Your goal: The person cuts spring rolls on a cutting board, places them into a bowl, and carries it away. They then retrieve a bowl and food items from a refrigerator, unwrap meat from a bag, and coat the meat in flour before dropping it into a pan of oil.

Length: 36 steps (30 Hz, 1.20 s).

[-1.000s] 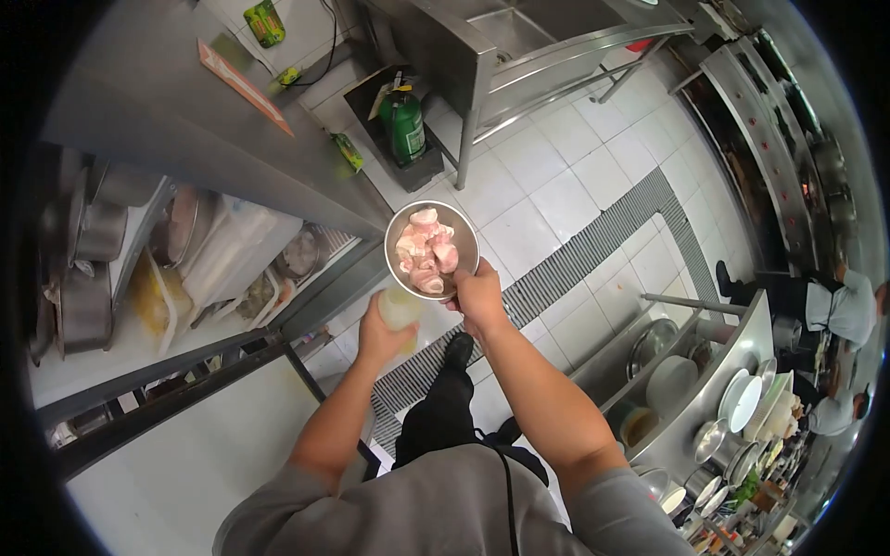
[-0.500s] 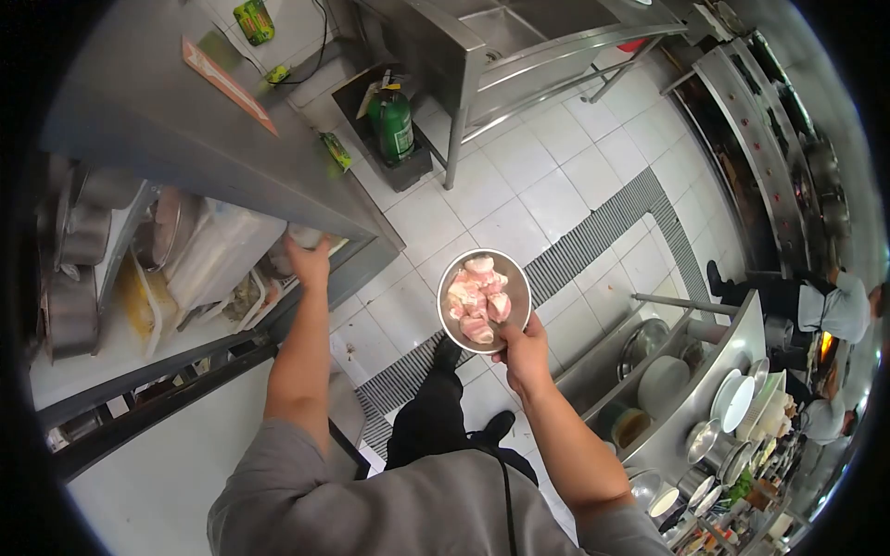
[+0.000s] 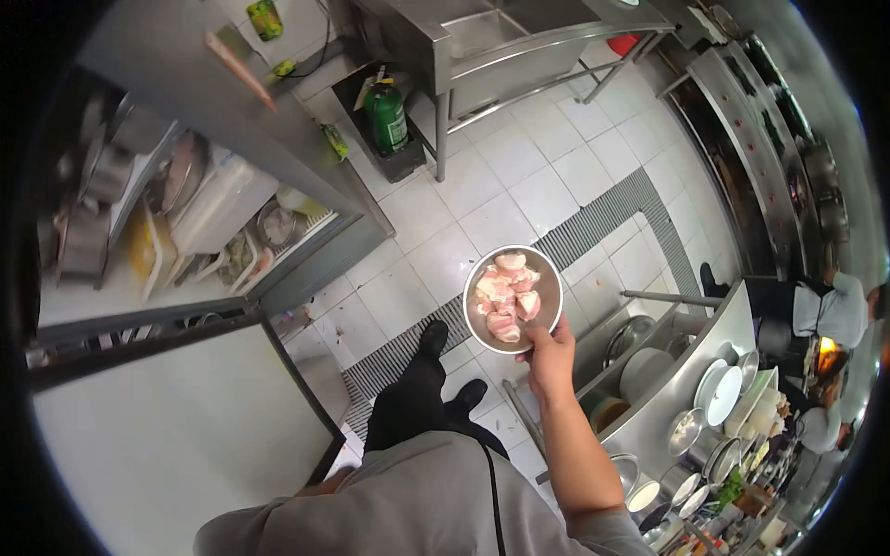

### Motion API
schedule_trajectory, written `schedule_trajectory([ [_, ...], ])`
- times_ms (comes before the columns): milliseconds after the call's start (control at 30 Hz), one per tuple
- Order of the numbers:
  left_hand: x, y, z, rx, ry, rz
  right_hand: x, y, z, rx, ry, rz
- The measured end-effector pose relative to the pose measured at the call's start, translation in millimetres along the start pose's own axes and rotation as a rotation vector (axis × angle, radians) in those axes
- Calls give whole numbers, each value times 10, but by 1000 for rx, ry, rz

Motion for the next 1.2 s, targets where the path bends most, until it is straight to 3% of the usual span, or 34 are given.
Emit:
schedule_trajectory([
  [67,490,-155,590,-259,-213,239,150,-189,150,-26,-26,-18],
  [200,908,-336,1241,-731,-340,523,421,-643,446,15,-63,-5],
  [267,899,-191,1210,-700,-335,578,574,-849,593,42,-86,5],
  [300,811,-116,1129,-676,-209,747,651,-956,660,57,-97,-10],
  [333,656,-103,1121,-455,-259,705,712,-1089,732,68,-104,-26],
  [367,460,-173,1111,-428,-198,717,741,-1256,725,74,-116,-29],
  [400,-25,-603,1332,-425,-57,581,818,-1364,776,79,-125,-30],
  [433,-357,-783,1347,-567,158,533,888,-1443,821,93,-124,-14],
  [467,-681,-780,1218,-168,45,654,949,-1512,871,104,-122,1],
  [500,-1035,-712,950,-64,104,1015,1014,-1575,925,110,-129,-11],
  [533,-1700,-1100,1118,242,266,1123,1083,-1622,981,102,-144,-21],
  [567,-2361,-1667,1239,61,647,941,1125,-1644,1042,99,-128,-25],
  [600,-2875,-2334,1818,-64,630,833,1165,-1644,1102,93,-112,-30],
  [633,-3470,-2846,2267,-31,846,874,1225,-1615,1178,74,-115,-24],
  [700,-4462,-3228,2575,304,1101,1064,1230,-1658,1164,88,-125,-60],
  [767,-5243,-3474,3093,713,1143,1216,1191,-1693,1036,137,-131,-74],
  [800,-5505,-3577,3217,729,1155,1188,1219,-1670,1032,116,-146,-88],
  [867,-5999,-3650,3497,1108,1130,1244,1342,-1668,1043,-53,-272,-19],
  [1000,-6480,-3935,3292,1026,978,1103,1422,-1875,835,-295,-562,26],
  [1067,-6689,-4197,3287,804,1084,914,1416,-1943,795,-403,-506,-31],
  [1133,-6934,-4325,3359,794,1084,815,1196,-2201,591,-501,-529,-91],
  [1200,-7204,-4486,3494,563,1208,568,1093,-2275,600,-575,-414,-207],
])
Point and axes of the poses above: each hand's wrist, its own z-axis away from the middle knuckle, its own y-axis out of the palm, x = y × z, the point moved 8 cm from there along -z, towards the middle knuckle, and after that the axes turned 6 degrees about -z, right-handed, at the moved point
